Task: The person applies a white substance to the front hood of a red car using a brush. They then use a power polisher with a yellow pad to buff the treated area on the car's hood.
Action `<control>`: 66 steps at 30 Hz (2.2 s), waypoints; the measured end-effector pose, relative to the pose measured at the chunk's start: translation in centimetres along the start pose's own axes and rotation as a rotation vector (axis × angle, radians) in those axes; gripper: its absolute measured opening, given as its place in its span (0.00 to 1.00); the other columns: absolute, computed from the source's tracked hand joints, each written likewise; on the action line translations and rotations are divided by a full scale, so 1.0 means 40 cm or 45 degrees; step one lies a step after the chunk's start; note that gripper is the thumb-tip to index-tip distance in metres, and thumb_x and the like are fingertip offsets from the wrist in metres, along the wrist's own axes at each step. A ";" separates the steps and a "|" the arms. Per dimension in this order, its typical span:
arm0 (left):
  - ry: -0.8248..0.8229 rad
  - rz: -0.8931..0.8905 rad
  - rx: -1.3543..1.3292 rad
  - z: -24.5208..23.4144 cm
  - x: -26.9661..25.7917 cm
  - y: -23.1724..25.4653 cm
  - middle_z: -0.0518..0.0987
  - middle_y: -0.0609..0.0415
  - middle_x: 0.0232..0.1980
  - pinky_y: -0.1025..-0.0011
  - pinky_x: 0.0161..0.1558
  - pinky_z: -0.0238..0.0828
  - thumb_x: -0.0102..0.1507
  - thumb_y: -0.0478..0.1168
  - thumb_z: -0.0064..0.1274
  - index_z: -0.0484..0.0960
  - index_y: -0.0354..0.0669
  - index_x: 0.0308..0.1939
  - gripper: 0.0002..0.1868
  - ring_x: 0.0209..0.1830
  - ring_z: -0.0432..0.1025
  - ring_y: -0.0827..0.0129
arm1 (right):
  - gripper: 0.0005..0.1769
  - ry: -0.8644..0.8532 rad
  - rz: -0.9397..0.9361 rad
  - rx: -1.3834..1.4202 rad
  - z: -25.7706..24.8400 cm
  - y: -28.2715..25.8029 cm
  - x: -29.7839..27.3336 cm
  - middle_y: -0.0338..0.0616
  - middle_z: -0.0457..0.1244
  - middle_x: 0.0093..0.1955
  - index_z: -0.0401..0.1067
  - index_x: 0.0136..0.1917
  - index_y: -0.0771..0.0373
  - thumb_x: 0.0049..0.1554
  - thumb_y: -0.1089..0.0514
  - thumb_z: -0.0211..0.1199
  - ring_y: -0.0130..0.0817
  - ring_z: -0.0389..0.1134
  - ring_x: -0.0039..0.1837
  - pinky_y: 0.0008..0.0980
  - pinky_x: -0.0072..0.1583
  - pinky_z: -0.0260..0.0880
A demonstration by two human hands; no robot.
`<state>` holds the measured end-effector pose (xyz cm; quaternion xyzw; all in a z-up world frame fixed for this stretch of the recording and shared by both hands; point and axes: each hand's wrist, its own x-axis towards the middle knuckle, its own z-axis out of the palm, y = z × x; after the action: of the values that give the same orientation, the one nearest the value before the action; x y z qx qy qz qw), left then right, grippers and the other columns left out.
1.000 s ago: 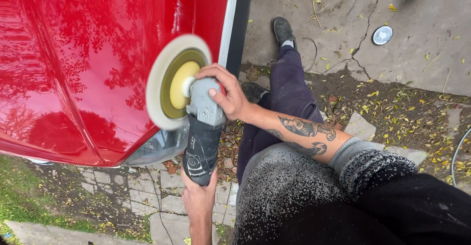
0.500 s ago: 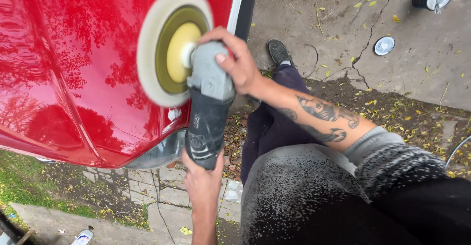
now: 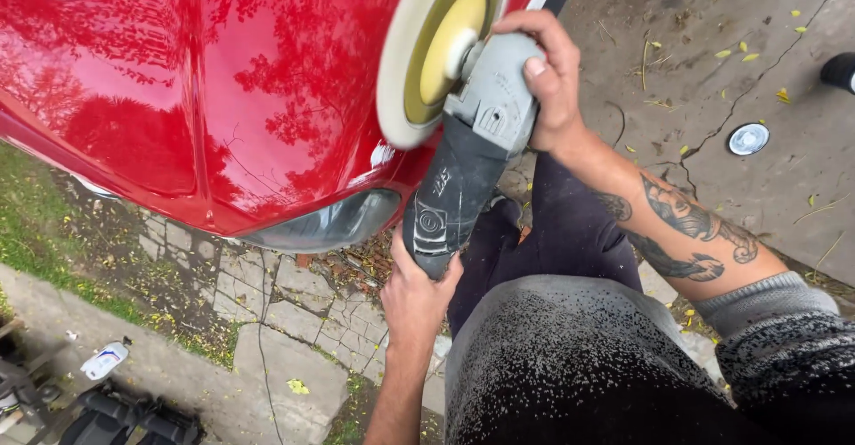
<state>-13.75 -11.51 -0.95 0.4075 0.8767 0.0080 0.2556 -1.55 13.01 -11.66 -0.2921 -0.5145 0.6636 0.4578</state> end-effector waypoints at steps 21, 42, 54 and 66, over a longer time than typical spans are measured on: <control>-0.064 -0.259 0.135 0.035 -0.338 -0.523 0.83 0.36 0.30 0.51 0.33 0.78 0.54 0.53 0.67 0.58 0.35 0.68 0.48 0.30 0.80 0.42 | 0.36 -0.114 0.179 0.106 0.433 0.167 -0.469 0.49 0.63 0.59 0.67 0.65 0.67 0.66 0.32 0.49 0.37 0.67 0.61 0.36 0.66 0.66; -0.045 -0.181 0.130 0.015 -0.230 -0.442 0.82 0.33 0.30 0.48 0.34 0.78 0.51 0.52 0.70 0.56 0.32 0.69 0.53 0.30 0.79 0.39 | 0.35 -0.032 0.093 0.067 0.349 0.093 -0.341 0.52 0.61 0.62 0.68 0.65 0.68 0.64 0.34 0.50 0.40 0.66 0.64 0.40 0.69 0.66; 0.004 -0.287 0.145 0.023 -0.322 -0.541 0.82 0.29 0.34 0.48 0.35 0.78 0.50 0.52 0.69 0.57 0.33 0.68 0.52 0.32 0.80 0.37 | 0.34 -0.162 0.134 0.036 0.448 0.084 -0.412 0.52 0.62 0.60 0.68 0.64 0.67 0.65 0.34 0.48 0.41 0.66 0.64 0.40 0.68 0.66; -0.019 -0.147 -0.189 0.092 -0.069 -0.194 0.82 0.30 0.34 0.45 0.36 0.77 0.51 0.53 0.69 0.56 0.31 0.68 0.53 0.33 0.79 0.35 | 0.33 -0.182 0.049 -0.205 0.145 -0.044 -0.097 0.51 0.63 0.61 0.69 0.64 0.67 0.65 0.35 0.51 0.40 0.67 0.64 0.39 0.69 0.66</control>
<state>-16.10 -19.40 -4.65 0.3361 0.8938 0.0550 0.2918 -4.37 7.16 -8.58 -0.2897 -0.5917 0.6480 0.3821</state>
